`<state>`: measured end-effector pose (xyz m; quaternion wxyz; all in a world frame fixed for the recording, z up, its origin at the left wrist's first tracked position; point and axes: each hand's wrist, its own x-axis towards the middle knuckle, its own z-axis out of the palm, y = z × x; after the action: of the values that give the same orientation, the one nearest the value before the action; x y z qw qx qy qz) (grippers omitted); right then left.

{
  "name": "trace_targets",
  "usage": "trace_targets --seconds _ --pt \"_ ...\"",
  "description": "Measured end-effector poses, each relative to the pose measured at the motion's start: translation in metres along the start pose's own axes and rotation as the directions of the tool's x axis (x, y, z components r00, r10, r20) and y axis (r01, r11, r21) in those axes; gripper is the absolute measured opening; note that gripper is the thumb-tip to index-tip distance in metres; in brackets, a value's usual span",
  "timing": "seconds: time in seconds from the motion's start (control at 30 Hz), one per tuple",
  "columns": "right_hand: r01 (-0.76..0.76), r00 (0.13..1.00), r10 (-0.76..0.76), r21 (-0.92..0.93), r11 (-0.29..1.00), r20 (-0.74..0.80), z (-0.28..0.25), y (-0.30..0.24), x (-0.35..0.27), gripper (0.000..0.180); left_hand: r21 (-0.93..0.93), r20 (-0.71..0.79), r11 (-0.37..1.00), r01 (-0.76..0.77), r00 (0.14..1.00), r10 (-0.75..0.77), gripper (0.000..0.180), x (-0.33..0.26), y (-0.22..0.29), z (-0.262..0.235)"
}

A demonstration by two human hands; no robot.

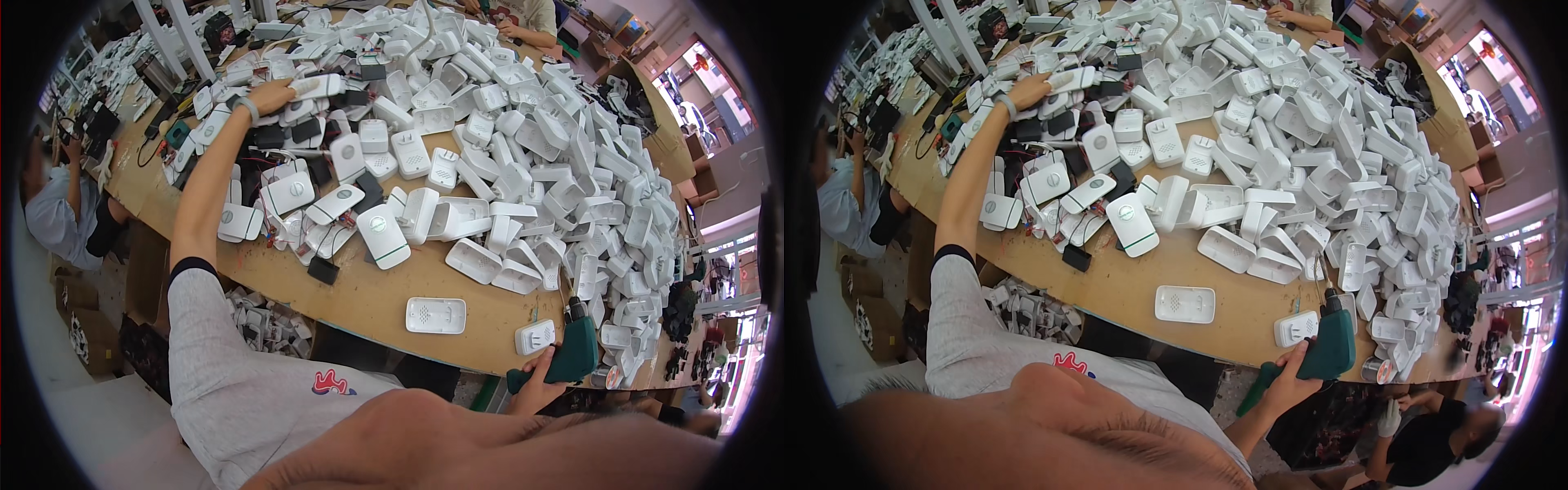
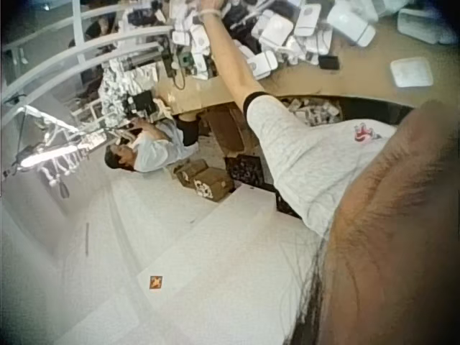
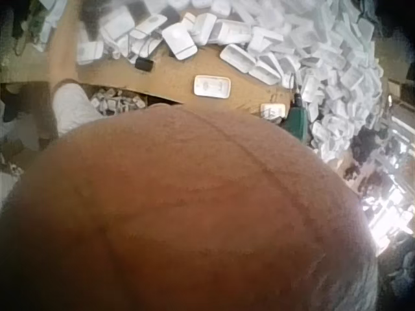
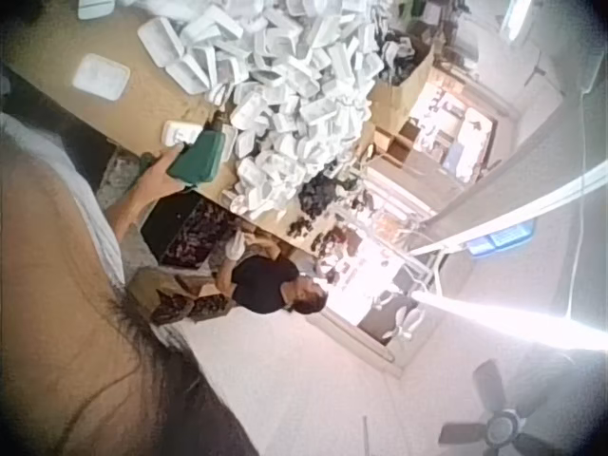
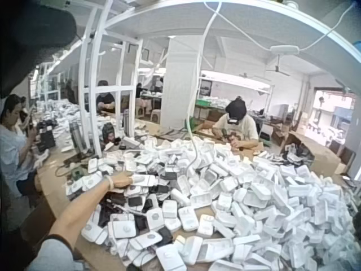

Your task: The person assembles electronic devices by placing components into plastic casings and soldering them using a soldering gun.

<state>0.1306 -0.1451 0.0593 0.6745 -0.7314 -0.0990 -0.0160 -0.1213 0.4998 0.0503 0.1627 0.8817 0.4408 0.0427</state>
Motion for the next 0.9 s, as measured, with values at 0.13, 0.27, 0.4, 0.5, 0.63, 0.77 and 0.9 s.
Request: trace_targets --seconds 0.13,0.27,0.4,0.5,0.63,0.77,0.9 --pt "0.028 0.996 -0.030 0.035 0.999 0.080 -0.011 0.006 0.001 0.021 -0.044 -0.201 0.990 0.131 0.970 -0.138 0.068 -0.058 0.063 0.038" --pt "0.036 0.995 -0.042 0.073 0.997 0.086 -0.019 -0.003 -0.009 0.021 -0.063 -0.241 0.991 0.122 0.961 -0.134 0.077 -0.109 0.114 0.045" --pt "0.045 0.992 -0.057 0.109 0.993 0.109 -0.030 -0.011 -0.020 0.020 0.013 -0.451 1.000 0.008 0.893 -0.001 0.073 -0.150 0.153 0.058" --pt "0.052 0.993 -0.064 0.124 0.991 0.097 -0.040 -0.011 -0.027 0.020 0.181 -0.591 0.963 -0.199 0.761 0.268 0.064 -0.173 0.193 0.067" --pt "0.050 0.990 -0.064 0.113 0.992 0.128 -0.049 -0.013 -0.037 0.020 0.323 -0.536 0.919 -0.223 0.758 0.373 0.066 -0.189 0.217 0.075" --pt "0.020 0.987 -0.037 0.107 0.994 0.159 -0.061 -0.010 -0.041 0.024 0.048 -0.463 0.910 -0.412 0.798 0.386 0.044 -0.231 0.237 0.065" --pt "-0.014 0.987 -0.010 0.144 0.990 0.163 -0.057 -0.010 -0.041 0.021 0.361 -0.369 0.772 -0.523 0.680 0.634 0.037 -0.273 0.224 0.097"
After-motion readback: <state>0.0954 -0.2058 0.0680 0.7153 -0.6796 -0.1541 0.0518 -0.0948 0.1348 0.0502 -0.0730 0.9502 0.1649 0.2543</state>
